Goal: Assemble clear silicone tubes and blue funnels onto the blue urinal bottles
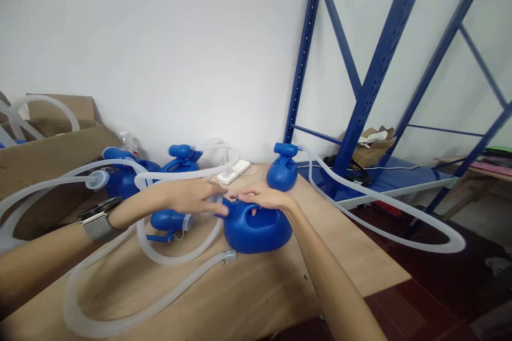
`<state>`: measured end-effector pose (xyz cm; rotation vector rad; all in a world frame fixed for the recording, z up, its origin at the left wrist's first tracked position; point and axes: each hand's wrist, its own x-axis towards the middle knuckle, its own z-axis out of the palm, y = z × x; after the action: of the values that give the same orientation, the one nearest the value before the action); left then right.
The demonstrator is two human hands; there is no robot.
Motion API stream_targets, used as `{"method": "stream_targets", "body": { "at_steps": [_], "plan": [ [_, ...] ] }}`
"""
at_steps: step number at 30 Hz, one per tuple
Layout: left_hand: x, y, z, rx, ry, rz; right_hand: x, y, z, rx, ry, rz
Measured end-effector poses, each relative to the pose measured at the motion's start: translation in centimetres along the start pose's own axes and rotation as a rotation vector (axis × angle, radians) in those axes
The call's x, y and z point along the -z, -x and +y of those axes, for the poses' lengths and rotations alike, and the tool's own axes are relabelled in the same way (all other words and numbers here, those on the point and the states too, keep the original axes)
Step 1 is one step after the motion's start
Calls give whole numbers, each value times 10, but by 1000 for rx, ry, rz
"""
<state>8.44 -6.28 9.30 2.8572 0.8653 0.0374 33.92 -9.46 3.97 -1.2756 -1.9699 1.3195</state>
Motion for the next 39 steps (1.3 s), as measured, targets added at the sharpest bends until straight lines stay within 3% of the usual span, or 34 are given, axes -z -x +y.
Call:
{"method": "stream_targets", "body": {
  "at_steps": [5, 10, 16, 22, 28, 39],
  "plan": [
    [-8, -25, 25, 217, 97, -8, -2, -2, -1, 36, 2, -32],
    [-25, -41, 19, 289, 166, -10, -2, -4, 2, 32, -2, -1],
    [-24, -43, 10, 272, 248, -78, -2, -8, 9, -20, 112, 49],
    [-22, -39, 16, 271, 263, -50, -6, -6, 4, -176, 278, 197],
    [-26, -37, 17, 291, 232, -25, -6, -8, 0, -119, 219, 90],
    [-41, -42, 17, 315, 181, 87, -4, -16, 3, -187, 220, 115]
  ]
}}
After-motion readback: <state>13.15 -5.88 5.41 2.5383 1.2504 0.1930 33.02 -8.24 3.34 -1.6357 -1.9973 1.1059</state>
